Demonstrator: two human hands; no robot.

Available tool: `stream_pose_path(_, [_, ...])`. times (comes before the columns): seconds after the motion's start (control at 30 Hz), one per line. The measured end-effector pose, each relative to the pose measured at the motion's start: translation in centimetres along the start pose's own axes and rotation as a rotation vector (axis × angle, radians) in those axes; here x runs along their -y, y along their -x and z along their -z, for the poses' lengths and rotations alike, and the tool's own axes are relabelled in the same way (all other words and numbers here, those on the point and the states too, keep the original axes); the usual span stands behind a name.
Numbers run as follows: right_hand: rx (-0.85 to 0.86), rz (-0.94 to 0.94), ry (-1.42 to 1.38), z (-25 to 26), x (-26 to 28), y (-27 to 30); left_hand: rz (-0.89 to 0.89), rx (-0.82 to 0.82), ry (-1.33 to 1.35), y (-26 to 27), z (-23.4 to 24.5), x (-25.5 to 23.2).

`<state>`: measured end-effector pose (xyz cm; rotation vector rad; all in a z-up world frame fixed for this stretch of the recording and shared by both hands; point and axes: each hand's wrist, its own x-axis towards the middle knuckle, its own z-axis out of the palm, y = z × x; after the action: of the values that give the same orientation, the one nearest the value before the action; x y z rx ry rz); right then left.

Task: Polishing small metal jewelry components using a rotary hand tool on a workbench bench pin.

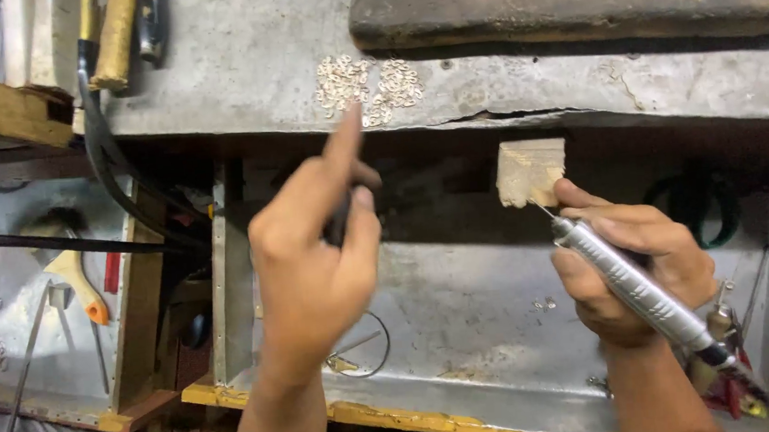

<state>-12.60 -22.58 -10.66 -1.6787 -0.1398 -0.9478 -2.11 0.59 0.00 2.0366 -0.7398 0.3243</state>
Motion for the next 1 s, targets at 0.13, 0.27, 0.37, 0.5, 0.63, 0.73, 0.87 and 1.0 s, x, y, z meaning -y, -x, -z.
stream_pose_path(0.13, [-0.124, 0.038, 0.004, 2.2, -1.3, 0.7, 0.042, 0.135, 0.062, 3.7, -3.1, -0.6])
stream_pose_path(0.27, [-0.223, 0.181, 0.125, 3.9, -2.3, 0.2, 0.043, 0.373, 0.086, 7.7, -9.9, 1.8])
stream_pose_path(0.37, [-0.252, 0.083, 0.005, 4.6, -2.5, 0.5, -0.034, 0.502, -0.002, 10.5, -15.3, 4.1])
stream_pose_path(0.5, [-0.225, 0.106, 0.085, 4.2, -2.5, 0.2, -0.14, 0.603, -0.058, 13.5, -19.0, 5.4])
stream_pose_path(0.63, [-0.207, 0.083, 0.087, 3.9, -2.3, 0.8, -0.185, 0.608, -0.038, 14.1, -20.6, 5.8])
stream_pose_path(0.73, [-0.119, 0.051, 0.114, 3.8, -2.0, 1.0, -0.246, 0.596, -0.03, 13.9, -21.2, 6.0])
stream_pose_path(0.87, [-0.075, 0.059, 0.106, 3.4, -1.6, 1.2, -0.243, 0.56, 0.005, 14.3, -21.7, 5.9])
stream_pose_path(1.0, [-0.032, 0.08, 0.187, 3.2, -1.3, 1.3, -0.324, 0.502, -0.101, 14.8, -21.6, 5.6])
